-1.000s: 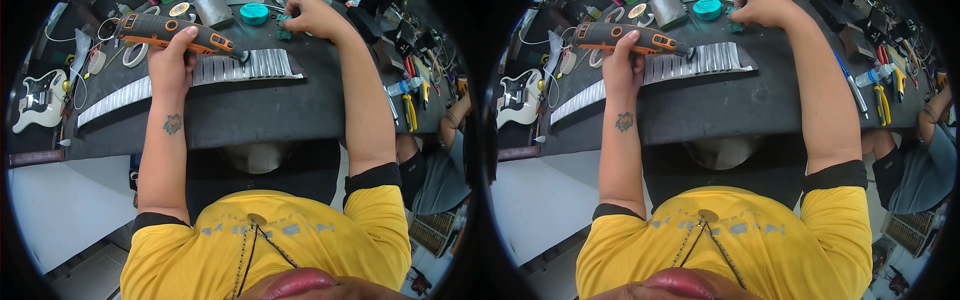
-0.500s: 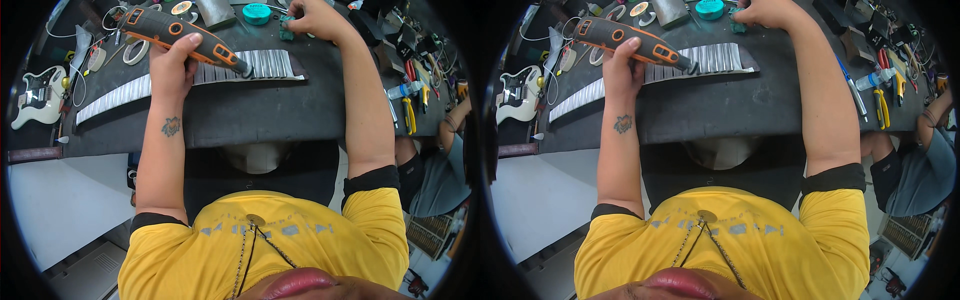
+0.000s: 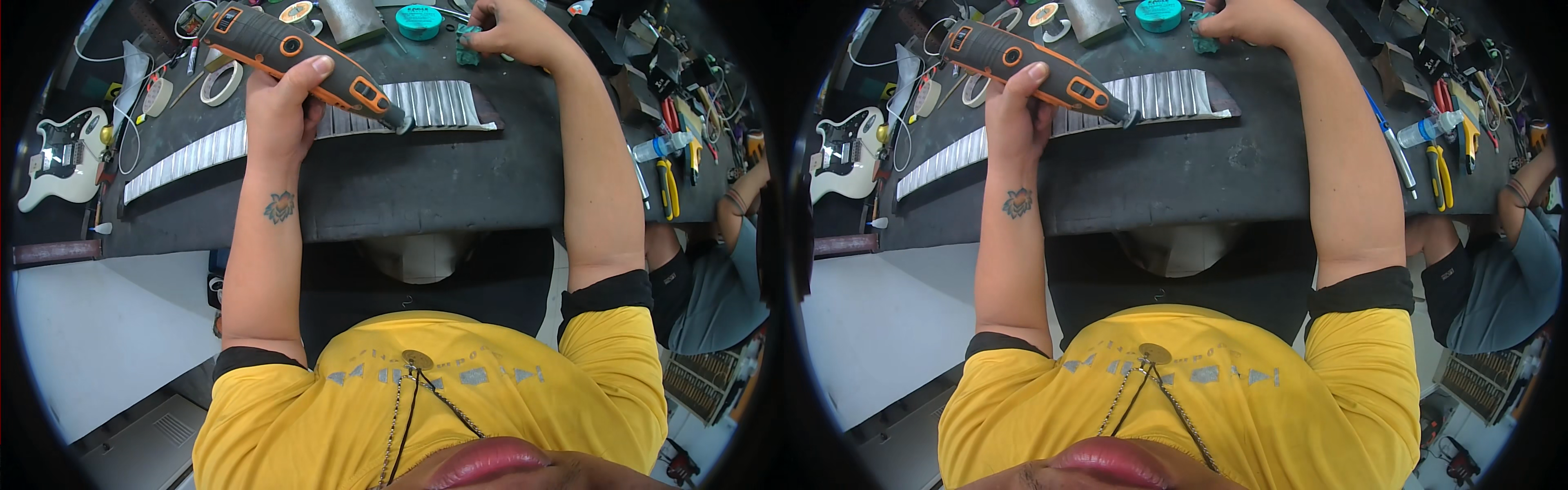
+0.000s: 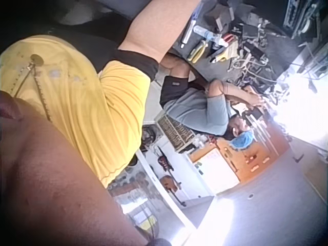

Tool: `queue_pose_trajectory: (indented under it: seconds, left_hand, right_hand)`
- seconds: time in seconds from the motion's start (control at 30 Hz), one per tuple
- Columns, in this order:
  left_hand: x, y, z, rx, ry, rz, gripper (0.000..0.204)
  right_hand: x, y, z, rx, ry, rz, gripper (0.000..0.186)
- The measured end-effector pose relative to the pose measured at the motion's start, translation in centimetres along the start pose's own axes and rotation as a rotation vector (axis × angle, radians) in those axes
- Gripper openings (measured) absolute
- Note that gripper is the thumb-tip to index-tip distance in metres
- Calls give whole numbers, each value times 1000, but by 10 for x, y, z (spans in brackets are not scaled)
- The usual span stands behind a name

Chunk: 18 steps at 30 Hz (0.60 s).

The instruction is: The person uses a rotary tool to polish the frets on a guitar neck and then wipes the neck with a cloth.

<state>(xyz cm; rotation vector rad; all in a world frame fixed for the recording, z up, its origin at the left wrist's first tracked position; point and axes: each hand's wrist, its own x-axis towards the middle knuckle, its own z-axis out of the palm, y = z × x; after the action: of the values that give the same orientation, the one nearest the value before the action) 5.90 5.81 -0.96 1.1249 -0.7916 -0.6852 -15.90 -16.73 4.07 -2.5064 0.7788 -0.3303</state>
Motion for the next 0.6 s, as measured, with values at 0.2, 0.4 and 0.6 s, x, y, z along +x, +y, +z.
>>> queue_pose_trajectory:
  seconds: [0.2,0.4,0.6]
  left_hand:
    - [0,-1,0,-6,-9,-3,20]
    - [7,-3,7,-64,83,42,17]
    - [19,-8,9,-3,195,52,22]
  right_hand:
    - [5,6,6,-48,20,36,32]
    - [5,8,6,-58,17,50,33]
    - [5,6,4,-91,56,28,35]
